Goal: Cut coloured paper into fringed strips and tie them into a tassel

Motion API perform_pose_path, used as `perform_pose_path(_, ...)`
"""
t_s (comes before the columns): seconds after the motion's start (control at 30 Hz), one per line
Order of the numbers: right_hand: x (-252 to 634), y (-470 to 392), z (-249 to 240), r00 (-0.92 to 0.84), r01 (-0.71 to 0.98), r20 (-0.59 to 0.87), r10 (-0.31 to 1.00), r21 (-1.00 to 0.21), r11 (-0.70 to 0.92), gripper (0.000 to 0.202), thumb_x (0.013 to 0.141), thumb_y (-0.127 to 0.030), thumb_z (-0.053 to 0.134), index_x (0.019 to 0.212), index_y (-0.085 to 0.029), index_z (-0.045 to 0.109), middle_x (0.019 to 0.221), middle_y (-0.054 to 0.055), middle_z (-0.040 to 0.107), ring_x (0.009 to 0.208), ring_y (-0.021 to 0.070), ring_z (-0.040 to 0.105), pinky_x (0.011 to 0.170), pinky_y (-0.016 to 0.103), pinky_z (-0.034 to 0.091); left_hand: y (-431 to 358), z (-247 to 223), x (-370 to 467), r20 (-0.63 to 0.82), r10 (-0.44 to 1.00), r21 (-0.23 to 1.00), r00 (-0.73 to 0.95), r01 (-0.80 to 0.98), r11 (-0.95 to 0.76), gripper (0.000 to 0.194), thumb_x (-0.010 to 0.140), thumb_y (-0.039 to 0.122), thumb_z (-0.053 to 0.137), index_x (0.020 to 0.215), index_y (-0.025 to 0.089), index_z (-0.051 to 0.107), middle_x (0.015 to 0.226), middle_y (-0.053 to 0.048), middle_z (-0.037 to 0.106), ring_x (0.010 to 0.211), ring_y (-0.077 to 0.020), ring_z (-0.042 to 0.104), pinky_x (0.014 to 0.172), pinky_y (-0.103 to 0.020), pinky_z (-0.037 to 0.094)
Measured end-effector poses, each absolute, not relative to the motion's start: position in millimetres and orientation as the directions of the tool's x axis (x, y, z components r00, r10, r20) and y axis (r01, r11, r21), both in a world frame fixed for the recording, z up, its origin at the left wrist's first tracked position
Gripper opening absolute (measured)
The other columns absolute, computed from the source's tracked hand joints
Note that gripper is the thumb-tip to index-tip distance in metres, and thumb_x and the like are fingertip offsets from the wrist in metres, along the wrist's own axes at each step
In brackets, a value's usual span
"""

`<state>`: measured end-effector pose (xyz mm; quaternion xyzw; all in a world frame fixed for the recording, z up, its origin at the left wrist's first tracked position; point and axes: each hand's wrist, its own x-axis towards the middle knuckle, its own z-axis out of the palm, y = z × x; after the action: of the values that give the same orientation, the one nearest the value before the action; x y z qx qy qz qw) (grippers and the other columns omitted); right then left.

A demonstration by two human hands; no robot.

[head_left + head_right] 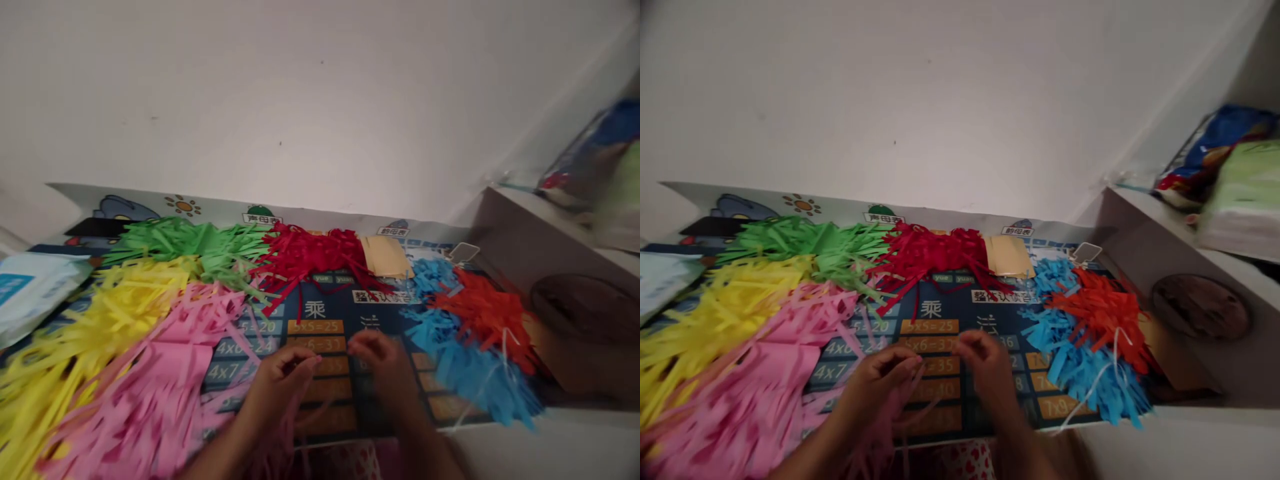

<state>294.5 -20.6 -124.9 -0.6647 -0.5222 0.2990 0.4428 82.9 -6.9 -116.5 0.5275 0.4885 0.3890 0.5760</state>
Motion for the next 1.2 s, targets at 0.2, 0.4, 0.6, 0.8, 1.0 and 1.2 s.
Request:
perform_pose_path(0.2,225.8,-46.9,-139.6,0.209,-0.229,-0.192,0.959,-0.963,-0.143,0.011,0.067,-0.028,0.075,0.073,-0.021,0.07,0.074,0.001,0.071,0.072,0.0178,0.066,0.07,0.027,0.051,-10.4,-109.5,83.3,-0.021,0.975,0.986,0.22,0.167,-0.016,0.015,0.073,0.03,0.064,0.069,0.019,0.074,0.069,-0.003,0.07,0.067,-0.0168,0.063,0.064,-0.024,0.047)
perform_pose_path(0.4,225.2,-44.6,-147.4,0.249,-0.248,-0.198,0.948,-0.959,-0.136,0.015,0.067,-0.03,0.077,0.073,-0.02,0.068,0.071,0.0,0.068,0.067,0.0153,0.062,0.065,0.024,0.049,-12.0,-112.3,76.4,0.056,0.971,0.959,0.234,0.257,-0.117,0.012,0.075,0.024,0.063,0.072,0.018,0.073,0.069,-0.003,0.07,0.066,-0.0152,0.063,0.063,-0.022,0.047)
perform_pose_path(0.6,227.9,-51.5,-139.4,0.283,0.064,-0.045,0.958,-0.996,-0.066,0.008,0.071,-0.029,0.072,0.073,-0.022,0.07,0.072,0.001,0.069,0.069,0.0174,0.064,0.065,0.025,0.05,-11.0,-116.7,71.2,0.16,0.911,0.843,0.379,0.428,-0.326,0.016,0.084,0.027,0.06,0.082,0.02,0.074,0.077,-0.004,0.071,0.072,-0.0174,0.064,0.066,-0.025,0.045)
perform_pose_path(0.8,231.4,-53.8,-128.5,0.194,0.015,-0.05,0.98,-0.998,-0.054,0.005,0.072,-0.025,0.071,0.075,-0.022,0.068,0.075,0.001,0.069,0.073,0.0174,0.065,0.068,0.025,0.051,-8.0,-109.5,67.6,0.108,0.89,0.913,0.442,0.311,-0.265,0.006,0.079,0.024,0.069,0.084,0.02,0.071,0.077,0.0,0.072,0.07,-0.014,0.065,0.065,-0.02,0.046)
perform_pose_path(1.0,233.5,-55.4,-136.3,0.12,-0.184,-0.185,0.975,-0.969,-0.161,0.005,0.065,-0.022,0.074,0.065,-0.022,0.069,0.067,-0.001,0.068,0.066,0.0171,0.063,0.065,0.026,0.05,-8.3,-109.8,67.8,0.089,0.882,0.934,0.463,0.269,-0.235,0.017,0.075,0.036,0.075,0.084,0.022,0.073,0.078,-0.002,0.075,0.072,-0.0168,0.069,0.067,-0.022,0.049)
perform_pose_path(1.2,244.0,-59.1,-130.5,0.157,0.023,-0.002,0.988,-1.0,-0.006,0.01,0.074,-0.022,0.07,0.064,-0.023,0.069,0.066,-0.001,0.066,0.065,0.015,0.06,0.063,0.023,0.046,-9.0,-110.5,64.0,0.166,0.858,0.881,0.487,0.317,-0.351,0.018,0.082,0.039,0.067,0.078,0.022,0.074,0.074,-0.004,0.073,0.071,-0.0176,0.068,0.067,-0.025,0.05)
